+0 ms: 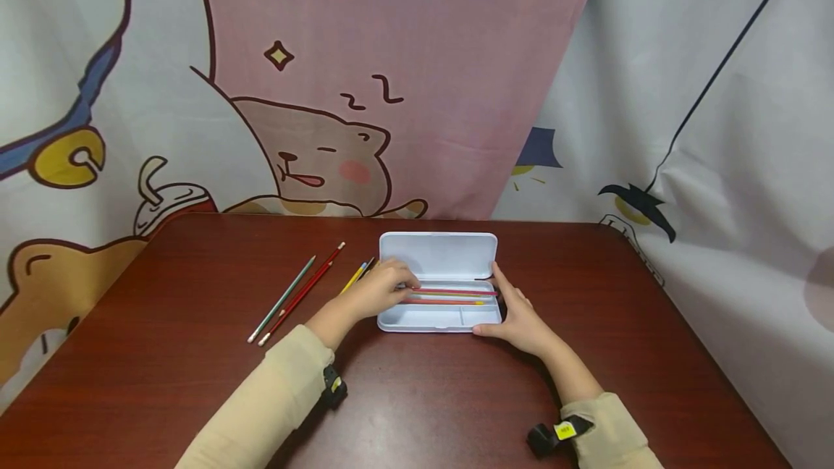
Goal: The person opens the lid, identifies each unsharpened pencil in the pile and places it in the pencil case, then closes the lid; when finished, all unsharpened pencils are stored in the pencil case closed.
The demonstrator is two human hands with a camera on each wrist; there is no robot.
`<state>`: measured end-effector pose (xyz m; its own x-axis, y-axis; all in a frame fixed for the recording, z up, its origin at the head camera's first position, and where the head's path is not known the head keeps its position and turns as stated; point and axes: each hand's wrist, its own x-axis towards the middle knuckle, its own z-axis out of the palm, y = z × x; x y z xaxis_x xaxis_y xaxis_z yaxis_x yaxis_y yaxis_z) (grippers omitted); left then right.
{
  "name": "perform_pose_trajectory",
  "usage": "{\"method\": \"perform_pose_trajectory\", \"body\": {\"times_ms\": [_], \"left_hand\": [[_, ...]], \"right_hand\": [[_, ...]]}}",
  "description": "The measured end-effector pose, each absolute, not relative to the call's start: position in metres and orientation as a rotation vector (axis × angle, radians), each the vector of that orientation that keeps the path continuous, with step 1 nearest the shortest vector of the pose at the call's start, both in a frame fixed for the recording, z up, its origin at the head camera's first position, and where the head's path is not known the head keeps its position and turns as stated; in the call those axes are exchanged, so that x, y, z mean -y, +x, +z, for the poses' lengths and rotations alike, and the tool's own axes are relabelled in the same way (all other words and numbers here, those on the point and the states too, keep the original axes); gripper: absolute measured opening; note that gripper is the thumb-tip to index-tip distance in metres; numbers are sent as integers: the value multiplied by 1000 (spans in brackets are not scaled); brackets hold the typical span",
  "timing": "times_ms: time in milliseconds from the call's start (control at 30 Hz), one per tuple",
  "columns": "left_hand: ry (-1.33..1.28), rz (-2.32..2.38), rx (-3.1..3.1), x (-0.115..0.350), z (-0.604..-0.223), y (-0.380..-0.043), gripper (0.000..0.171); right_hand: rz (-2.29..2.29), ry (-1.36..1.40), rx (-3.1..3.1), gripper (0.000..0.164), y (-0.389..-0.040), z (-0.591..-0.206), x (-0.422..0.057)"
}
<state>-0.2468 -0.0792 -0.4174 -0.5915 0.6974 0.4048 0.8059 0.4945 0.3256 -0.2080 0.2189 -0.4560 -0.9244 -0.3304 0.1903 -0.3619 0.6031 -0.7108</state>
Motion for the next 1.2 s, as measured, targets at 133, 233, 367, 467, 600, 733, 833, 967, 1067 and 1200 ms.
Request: {"method": "perform_pose_trajectory", "body": {"times_ms": [133,233,367,467,600,733,833,967,1067,1200], "left_hand": [[-1279,-715,2550,77,-420,-248,12],[-1270,-707,2559,78,-422,-248,12],[-1261,-715,2563,81,-423,-246,11],[-1263,-716,2558,82,-424,-245,11],[-1264,-696,2549,82,-425,-244,11],[-1247,-680,2572,81,-426,-243,11],[-1234,-688,2588,81,-427,-244,11],[-1223,-729,2580,81,-426,-242,11],[-1205,-768,2571,82,-424,-239,11],[-1169,-827,2543,85,-420,-233,12]], "right_hand": [[1250,609,2768,118,-208,-456,-220],[1244,606,2772,119,-208,-456,-220],[1233,612,2771,119,-209,-456,-219],[1229,619,2764,119,-209,-456,-219],[1227,625,2762,119,-208,-456,-219],[1233,613,2769,119,-208,-455,-219],[1231,607,2776,119,-208,-456,-220],[1224,606,2774,118,-208,-456,-220],[1231,598,2775,119,-208,-456,-219],[1238,590,2785,120,-208,-454,-219]]}}
